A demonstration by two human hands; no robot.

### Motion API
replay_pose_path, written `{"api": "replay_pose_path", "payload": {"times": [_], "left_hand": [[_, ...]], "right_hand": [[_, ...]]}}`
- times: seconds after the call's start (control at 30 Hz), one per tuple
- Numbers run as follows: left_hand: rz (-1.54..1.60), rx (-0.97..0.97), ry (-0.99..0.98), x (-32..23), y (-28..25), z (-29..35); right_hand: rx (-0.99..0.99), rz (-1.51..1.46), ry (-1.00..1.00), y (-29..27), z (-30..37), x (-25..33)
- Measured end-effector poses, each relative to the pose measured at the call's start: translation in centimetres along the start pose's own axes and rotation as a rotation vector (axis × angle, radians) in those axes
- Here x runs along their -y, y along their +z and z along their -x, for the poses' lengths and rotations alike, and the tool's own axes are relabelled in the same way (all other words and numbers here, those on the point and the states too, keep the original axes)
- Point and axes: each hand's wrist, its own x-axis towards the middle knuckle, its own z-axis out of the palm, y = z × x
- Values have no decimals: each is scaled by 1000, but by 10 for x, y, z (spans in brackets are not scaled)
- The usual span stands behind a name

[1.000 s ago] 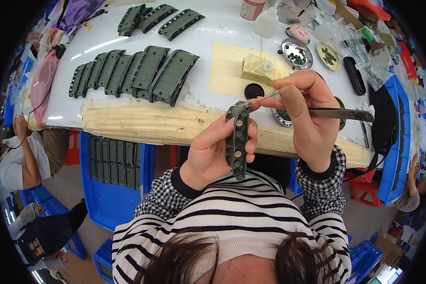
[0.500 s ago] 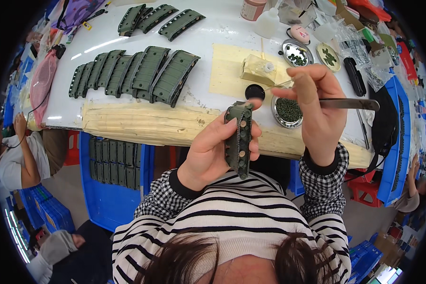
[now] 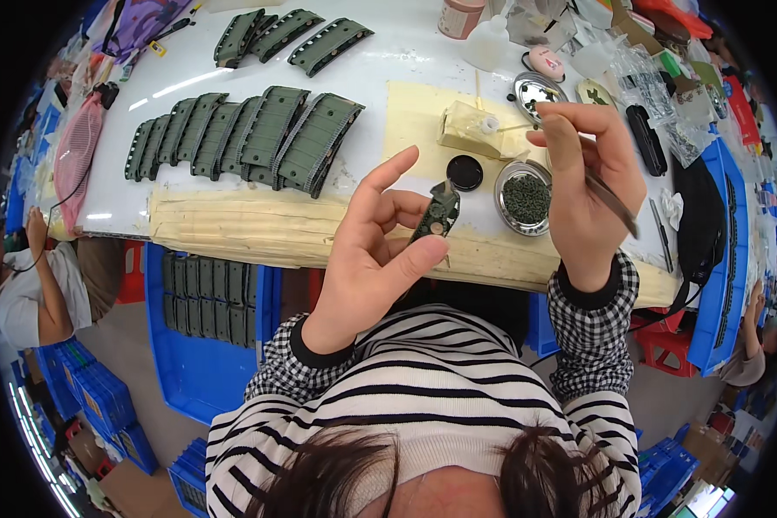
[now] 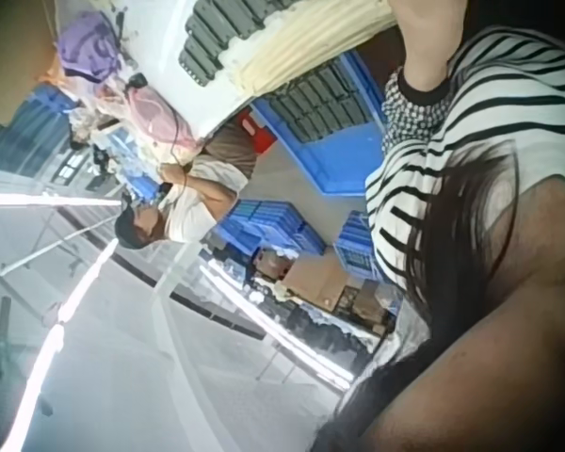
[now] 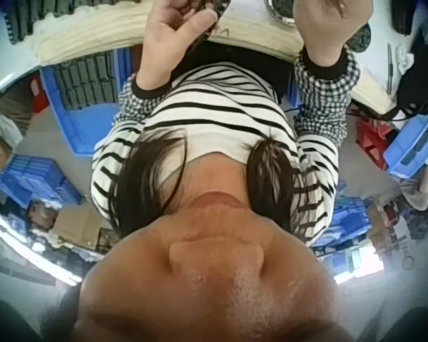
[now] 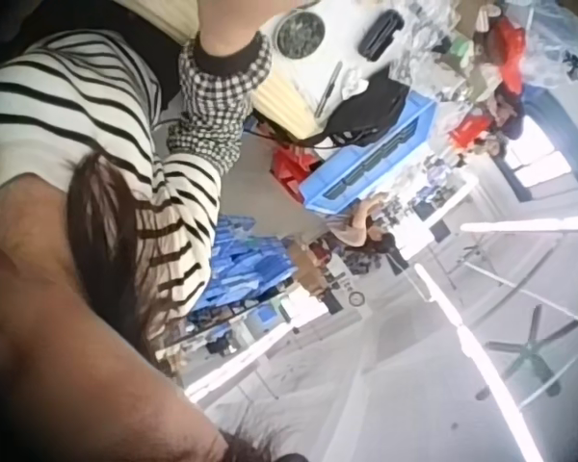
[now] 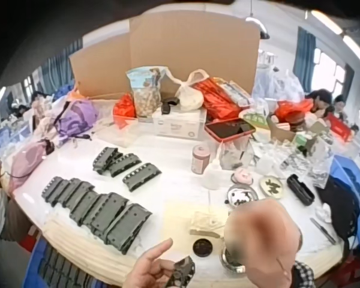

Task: Assembling tiny plastic toy tank models using tweezers to attach small components.

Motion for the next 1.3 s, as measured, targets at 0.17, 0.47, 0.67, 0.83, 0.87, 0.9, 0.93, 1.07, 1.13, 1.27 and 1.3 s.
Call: {"api": "replay_pose_path", "payload": {"times": [0.17, 0.47, 0.67, 0.83, 0.87, 0.9, 0.93, 1.07, 1.13, 1.27, 1.3], "left_hand": [[-183, -70, 20, -2, 4, 2], [-229, -62, 43, 1, 3, 1], [-258, -66, 61, 1, 3, 1], [-256, -69, 65, 2, 3, 1], [-253, -69, 66, 2, 3, 1], [-252, -70, 63, 2, 3, 1], [-251, -72, 61, 2, 3, 1], [-184, -52, 42, 1, 1, 2], [-23, 16, 29, 5, -3, 1], [124, 186, 12, 20, -13, 0], [141, 212, 18, 20, -12, 0]], "right_hand": [[211, -471, 186, 6, 16, 18], [288, -495, 188, 10, 19, 18], [292, -461, 159, 11, 18, 17], [292, -449, 153, 12, 18, 16], [293, -452, 159, 12, 18, 16], [295, -456, 165, 11, 18, 16], [296, -459, 171, 11, 17, 16], [155, -515, 228, 11, 12, 18], [71, -360, 198, 7, 0, 8], [68, 188, -50, 4, -10, -19], [62, 249, -127, 7, -11, -20]]}}
